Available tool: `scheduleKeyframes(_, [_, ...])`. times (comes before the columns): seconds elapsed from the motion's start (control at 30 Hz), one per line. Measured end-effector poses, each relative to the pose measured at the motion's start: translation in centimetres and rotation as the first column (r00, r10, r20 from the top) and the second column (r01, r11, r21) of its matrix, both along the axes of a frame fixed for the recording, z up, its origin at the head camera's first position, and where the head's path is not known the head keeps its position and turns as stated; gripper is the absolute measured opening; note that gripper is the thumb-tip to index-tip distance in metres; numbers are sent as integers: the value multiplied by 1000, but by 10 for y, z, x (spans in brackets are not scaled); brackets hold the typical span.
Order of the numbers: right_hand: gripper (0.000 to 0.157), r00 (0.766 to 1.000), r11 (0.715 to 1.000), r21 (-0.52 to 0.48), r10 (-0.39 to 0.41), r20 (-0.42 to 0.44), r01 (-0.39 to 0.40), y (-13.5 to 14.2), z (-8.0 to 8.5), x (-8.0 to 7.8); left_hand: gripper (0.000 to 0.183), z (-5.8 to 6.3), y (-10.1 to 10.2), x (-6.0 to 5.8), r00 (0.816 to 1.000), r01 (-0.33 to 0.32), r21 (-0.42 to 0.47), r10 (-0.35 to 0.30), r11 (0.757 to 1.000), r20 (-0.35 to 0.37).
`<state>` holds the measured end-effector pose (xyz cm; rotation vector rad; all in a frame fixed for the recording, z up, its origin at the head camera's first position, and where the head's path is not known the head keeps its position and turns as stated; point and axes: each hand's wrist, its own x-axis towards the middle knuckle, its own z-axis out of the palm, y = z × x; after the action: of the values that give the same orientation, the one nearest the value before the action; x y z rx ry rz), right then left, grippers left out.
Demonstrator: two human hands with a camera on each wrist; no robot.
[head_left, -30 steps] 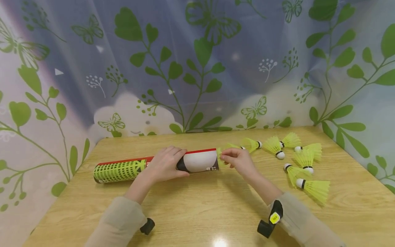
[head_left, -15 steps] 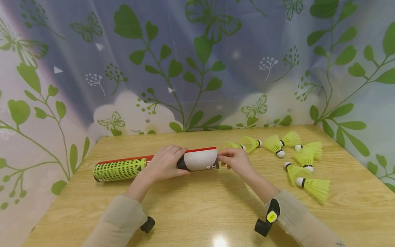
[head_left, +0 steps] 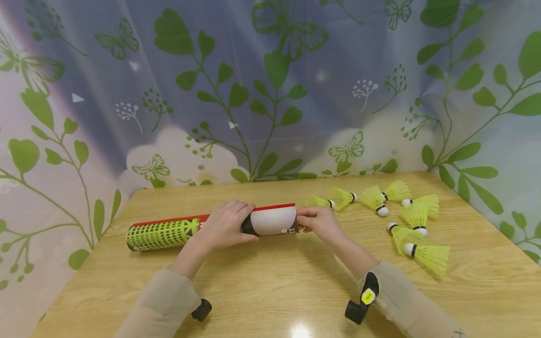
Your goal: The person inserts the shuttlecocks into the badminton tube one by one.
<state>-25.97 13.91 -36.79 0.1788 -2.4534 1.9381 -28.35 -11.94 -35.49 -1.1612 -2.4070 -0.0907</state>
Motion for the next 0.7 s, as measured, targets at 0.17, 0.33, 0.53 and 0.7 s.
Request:
scheduleKeyframes(0.17, [21,1000,1000,-15,-9,14,9,-1,-2,0,72,0,-1,0,1000,2,-4,-2,1000,-4])
scheduleKeyframes(0.33, [23,999,999,-35,38,-5,-38,1,-3,0,72,-1,-1,0,1000,4,0,-4,1000,-11])
scheduleKeyframes(0.53, [25,993,993,-39,113,-21,-114,9,-2,2,72,-1,-2,0,1000,9,12,-9,1000,-17])
scheduleKeyframes(0.7, [26,987,988,-1,156,-34,-156,16,-2,2,72,0,-1,-1,1000,8,25,-7,1000,-24])
